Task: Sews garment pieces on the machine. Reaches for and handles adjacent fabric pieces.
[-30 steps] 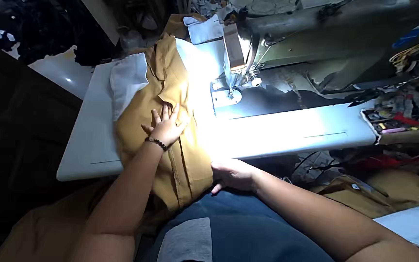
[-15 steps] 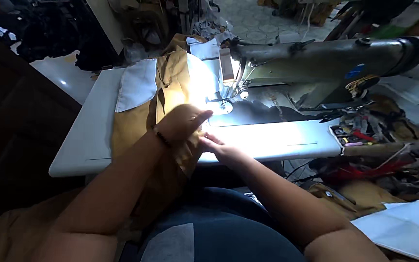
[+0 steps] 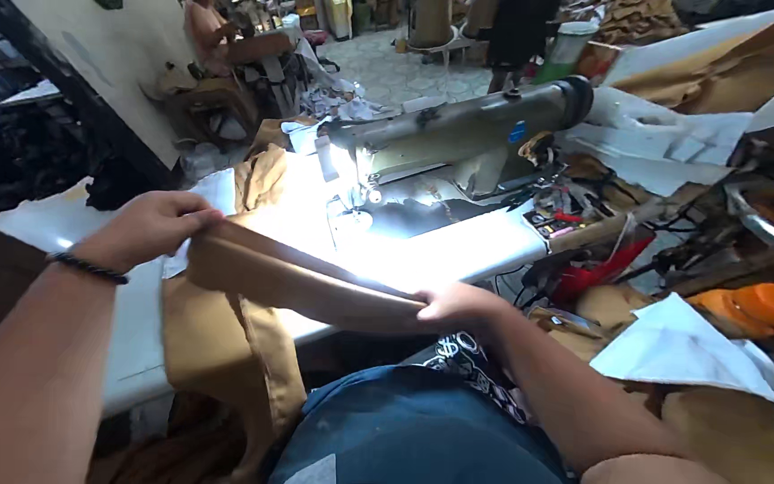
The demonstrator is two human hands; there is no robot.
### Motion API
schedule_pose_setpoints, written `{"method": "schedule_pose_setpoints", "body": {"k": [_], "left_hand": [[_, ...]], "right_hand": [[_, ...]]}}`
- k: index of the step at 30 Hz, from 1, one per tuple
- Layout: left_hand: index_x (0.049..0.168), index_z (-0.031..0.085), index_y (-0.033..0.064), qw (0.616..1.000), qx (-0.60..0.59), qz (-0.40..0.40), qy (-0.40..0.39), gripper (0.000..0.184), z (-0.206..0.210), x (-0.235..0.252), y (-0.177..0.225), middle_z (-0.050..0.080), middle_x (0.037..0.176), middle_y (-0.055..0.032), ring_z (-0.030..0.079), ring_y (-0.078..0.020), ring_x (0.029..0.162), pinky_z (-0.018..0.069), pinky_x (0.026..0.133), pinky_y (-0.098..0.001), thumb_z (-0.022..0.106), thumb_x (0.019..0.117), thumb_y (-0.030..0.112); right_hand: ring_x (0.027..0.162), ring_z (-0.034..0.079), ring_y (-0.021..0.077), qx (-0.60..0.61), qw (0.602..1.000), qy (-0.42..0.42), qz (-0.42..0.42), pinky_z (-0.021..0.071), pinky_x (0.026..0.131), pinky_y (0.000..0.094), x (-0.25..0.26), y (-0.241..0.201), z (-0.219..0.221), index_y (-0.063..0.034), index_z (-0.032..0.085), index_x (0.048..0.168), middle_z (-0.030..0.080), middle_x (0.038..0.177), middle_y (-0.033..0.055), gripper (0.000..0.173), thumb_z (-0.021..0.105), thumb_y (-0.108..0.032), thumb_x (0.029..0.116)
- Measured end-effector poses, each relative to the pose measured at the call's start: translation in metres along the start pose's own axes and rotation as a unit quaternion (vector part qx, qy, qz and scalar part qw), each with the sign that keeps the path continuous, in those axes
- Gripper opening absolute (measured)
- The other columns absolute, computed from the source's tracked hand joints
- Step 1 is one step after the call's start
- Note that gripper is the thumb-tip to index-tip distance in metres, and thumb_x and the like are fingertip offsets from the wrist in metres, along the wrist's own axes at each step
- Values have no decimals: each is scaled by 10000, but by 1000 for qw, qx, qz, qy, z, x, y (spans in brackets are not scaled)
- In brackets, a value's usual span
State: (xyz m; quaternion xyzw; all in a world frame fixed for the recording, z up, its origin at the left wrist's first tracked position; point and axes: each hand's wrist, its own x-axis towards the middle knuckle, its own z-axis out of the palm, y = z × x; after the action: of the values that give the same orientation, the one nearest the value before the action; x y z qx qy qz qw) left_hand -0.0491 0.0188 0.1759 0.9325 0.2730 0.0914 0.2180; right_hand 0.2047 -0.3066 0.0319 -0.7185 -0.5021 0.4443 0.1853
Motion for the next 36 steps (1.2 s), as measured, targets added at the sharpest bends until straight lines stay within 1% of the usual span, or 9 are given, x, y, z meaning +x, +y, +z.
{"method": "schedule_pose_setpoints", "body": {"k": [6,9,13,17,19,23,27,32,36], "left_hand": [[950,706,-10,977,61,-102,-178,60,2,20,-44,673,762,-97,597,-166,608,517,613,-351,707,946,50],[1004,757,-17,987,144,-46,-45,95,0,49,-45,718,958,-259,685,-430,919,502,856,-679,705,956,46],[1529,445,39,980,110,-63,152,644,44,84,-14,223,1628,-337,275,-634,1430,301,1015,-852,622,912,-13],[1477,491,-16,985,168,-42,26,606,149,63,-11,400,1544,-325,317,-533,1463,238,1165,-715,677,967,254],[1510,516,130,968,240,-50,-61,541,189,50,-13,465,1564,-178,314,-461,1496,190,1156,-742,390,1070,420],[1528,443,18,954,255,-90,-125,703,201,71,-36,226,1666,-256,112,-481,1554,70,1128,-811,671,948,342],[1652,236,231,957,258,-64,-116,642,190,120,-61,82,1738,-95,-7,-440,1580,97,1118,-820,410,1056,395],[1436,562,74,960,269,79,8,490,183,71,4,511,1481,-267,395,-519,1414,219,1101,-767,395,1053,330],[1294,656,113,958,206,171,-104,608,188,-13,25,673,1199,-163,638,-393,1126,429,936,-680,635,907,582]], "right_hand": [[684,538,70,68,994,37,-79,460,644,298,-38,51,1,-60,616,951,571,763,3,287,722,-326,939],[754,604,13,142,986,10,-84,525,727,250,-18,14,12,-61,658,1077,647,846,-17,296,558,-338,1050],[1084,666,231,87,984,152,-15,524,966,454,46,-26,15,-33,627,1361,693,1186,173,422,454,-319,1105],[922,690,336,-146,952,268,-39,538,799,589,79,-4,29,-44,728,945,697,882,153,348,547,-324,1044],[985,693,329,-174,927,322,-81,544,851,585,86,17,39,-47,745,981,716,951,148,378,557,-372,1028],[1095,667,364,-209,881,407,-120,505,939,598,96,24,52,-107,757,1099,724,1098,140,411,559,-451,993],[1188,635,360,-217,880,393,-159,430,1004,635,97,34,52,-276,753,1243,704,1245,117,317,544,-363,1020],[1194,628,344,-217,881,382,-174,440,1011,604,92,33,47,-266,739,1264,694,1241,125,358,487,-368,1032],[1276,578,387,-197,894,355,-191,387,1064,671,89,34,43,-243,736,1262,666,1300,141,381,509,-422,1013]]}}
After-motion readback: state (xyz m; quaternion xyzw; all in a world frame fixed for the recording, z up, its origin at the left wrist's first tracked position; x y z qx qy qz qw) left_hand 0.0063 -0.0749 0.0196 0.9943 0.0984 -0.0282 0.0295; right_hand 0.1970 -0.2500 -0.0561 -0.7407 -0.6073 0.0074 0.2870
